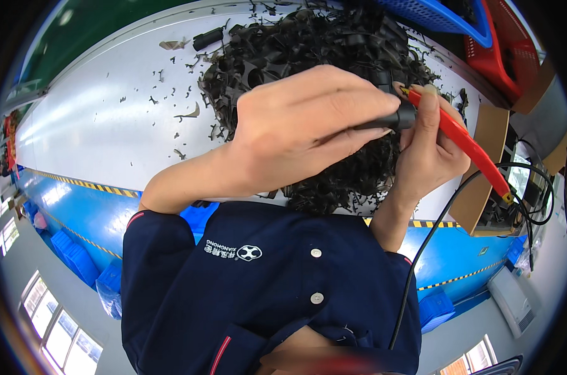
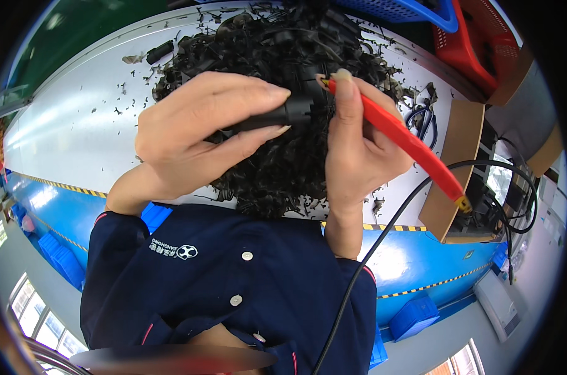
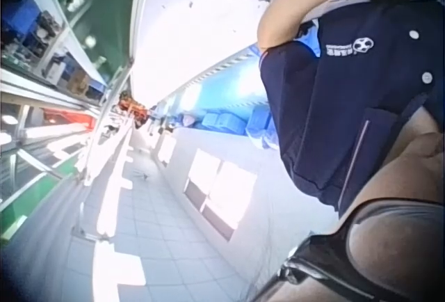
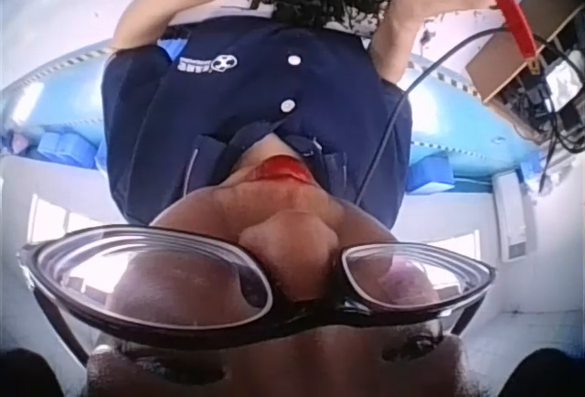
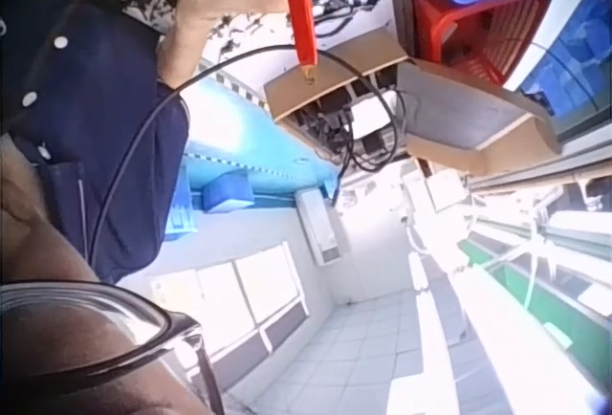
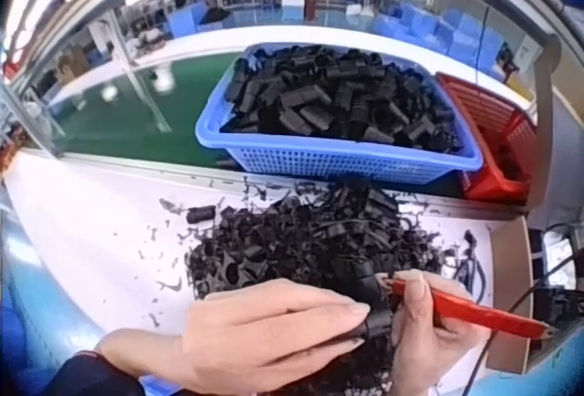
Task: The person cleans and deburrs black plastic components using a red handheld deburring tool.
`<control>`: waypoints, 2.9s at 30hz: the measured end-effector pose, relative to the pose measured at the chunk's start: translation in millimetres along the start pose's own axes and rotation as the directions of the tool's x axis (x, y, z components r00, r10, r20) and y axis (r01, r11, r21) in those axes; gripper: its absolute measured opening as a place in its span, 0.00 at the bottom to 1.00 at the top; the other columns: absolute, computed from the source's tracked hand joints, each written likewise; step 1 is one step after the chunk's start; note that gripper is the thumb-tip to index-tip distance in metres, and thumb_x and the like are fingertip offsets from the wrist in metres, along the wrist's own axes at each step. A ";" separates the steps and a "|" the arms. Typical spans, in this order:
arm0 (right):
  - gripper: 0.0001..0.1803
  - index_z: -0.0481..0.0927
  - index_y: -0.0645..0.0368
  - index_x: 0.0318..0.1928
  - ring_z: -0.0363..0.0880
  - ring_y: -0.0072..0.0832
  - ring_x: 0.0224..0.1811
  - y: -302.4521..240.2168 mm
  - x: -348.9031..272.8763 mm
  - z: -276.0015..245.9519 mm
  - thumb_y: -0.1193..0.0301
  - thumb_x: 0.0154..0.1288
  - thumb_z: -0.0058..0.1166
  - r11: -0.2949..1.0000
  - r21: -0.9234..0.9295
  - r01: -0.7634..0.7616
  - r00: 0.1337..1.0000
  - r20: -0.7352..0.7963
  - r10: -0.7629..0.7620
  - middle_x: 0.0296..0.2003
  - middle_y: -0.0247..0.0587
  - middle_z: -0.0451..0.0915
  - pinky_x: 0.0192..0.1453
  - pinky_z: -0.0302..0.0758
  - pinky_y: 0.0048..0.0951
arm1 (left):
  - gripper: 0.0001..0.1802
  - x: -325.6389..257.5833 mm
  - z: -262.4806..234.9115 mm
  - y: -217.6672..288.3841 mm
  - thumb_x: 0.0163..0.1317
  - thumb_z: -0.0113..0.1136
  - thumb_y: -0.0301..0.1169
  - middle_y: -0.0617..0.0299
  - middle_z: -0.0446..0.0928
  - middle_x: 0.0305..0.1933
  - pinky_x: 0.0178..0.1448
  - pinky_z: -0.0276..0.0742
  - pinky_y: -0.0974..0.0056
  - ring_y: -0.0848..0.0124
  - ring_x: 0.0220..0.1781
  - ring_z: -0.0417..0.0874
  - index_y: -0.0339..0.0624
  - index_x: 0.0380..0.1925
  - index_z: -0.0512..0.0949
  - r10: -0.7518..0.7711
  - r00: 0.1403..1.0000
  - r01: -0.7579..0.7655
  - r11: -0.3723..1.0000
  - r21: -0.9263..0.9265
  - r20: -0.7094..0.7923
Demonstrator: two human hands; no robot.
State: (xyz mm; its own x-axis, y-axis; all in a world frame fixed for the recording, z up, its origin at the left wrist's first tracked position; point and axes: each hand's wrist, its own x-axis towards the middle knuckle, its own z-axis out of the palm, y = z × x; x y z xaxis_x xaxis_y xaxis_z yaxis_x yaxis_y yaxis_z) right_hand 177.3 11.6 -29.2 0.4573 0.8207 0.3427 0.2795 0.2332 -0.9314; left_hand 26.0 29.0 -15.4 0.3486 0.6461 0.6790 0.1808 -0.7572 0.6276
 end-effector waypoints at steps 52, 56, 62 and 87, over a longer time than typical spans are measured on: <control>0.09 0.75 0.68 0.24 0.66 0.17 0.16 13.8 2.9 -19.5 0.75 0.59 0.48 0.956 0.289 0.053 0.981 0.165 -0.104 0.16 0.36 0.72 0.20 0.60 0.16 | 0.24 292.7 8.4 -262.1 0.61 0.36 0.45 0.42 0.68 0.51 0.57 0.62 0.55 0.49 0.52 0.68 0.38 0.44 0.72 -0.545 0.741 0.011 0.593 0.805 0.391; 0.08 0.75 0.68 0.25 0.66 0.18 0.16 13.9 3.6 -32.6 0.77 0.57 0.47 0.961 0.278 0.012 0.994 0.099 -0.041 0.17 0.37 0.72 0.20 0.60 0.16 | 0.31 291.3 17.0 -233.0 0.62 0.27 0.53 0.53 0.57 0.62 0.66 0.49 0.61 0.56 0.64 0.57 0.46 0.58 0.59 -0.464 0.813 0.124 0.727 0.675 0.350; 0.12 0.74 0.68 0.24 0.62 0.13 0.12 12.0 7.8 -33.9 0.72 0.61 0.46 0.945 0.326 -0.028 0.998 -0.036 0.042 0.16 0.36 0.71 0.15 0.53 0.11 | 0.16 247.9 -22.6 -168.3 0.58 0.42 0.36 0.43 0.74 0.35 0.41 0.69 0.56 0.49 0.39 0.75 0.33 0.34 0.72 0.044 0.989 -0.113 0.838 0.533 0.141; 0.12 0.73 0.67 0.29 0.69 0.25 0.34 -0.6 33.3 -7.2 0.72 0.63 0.40 0.845 0.535 0.003 0.972 0.197 -0.129 0.31 0.44 0.73 0.37 0.64 0.23 | 0.16 32.1 -24.3 -25.9 0.62 0.47 0.35 0.60 0.73 0.38 0.44 0.73 0.70 0.75 0.40 0.75 0.34 0.45 0.66 -0.499 0.850 0.451 0.527 -0.720 0.168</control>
State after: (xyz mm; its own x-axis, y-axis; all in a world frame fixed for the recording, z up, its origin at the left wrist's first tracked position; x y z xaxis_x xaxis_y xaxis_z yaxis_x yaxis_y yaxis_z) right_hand 198.4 35.0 -16.3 0.2424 0.8704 0.4286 -0.2138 0.4789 -0.8514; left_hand 10.1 71.6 -0.6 0.3607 0.9109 0.2004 -0.4093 -0.0385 0.9116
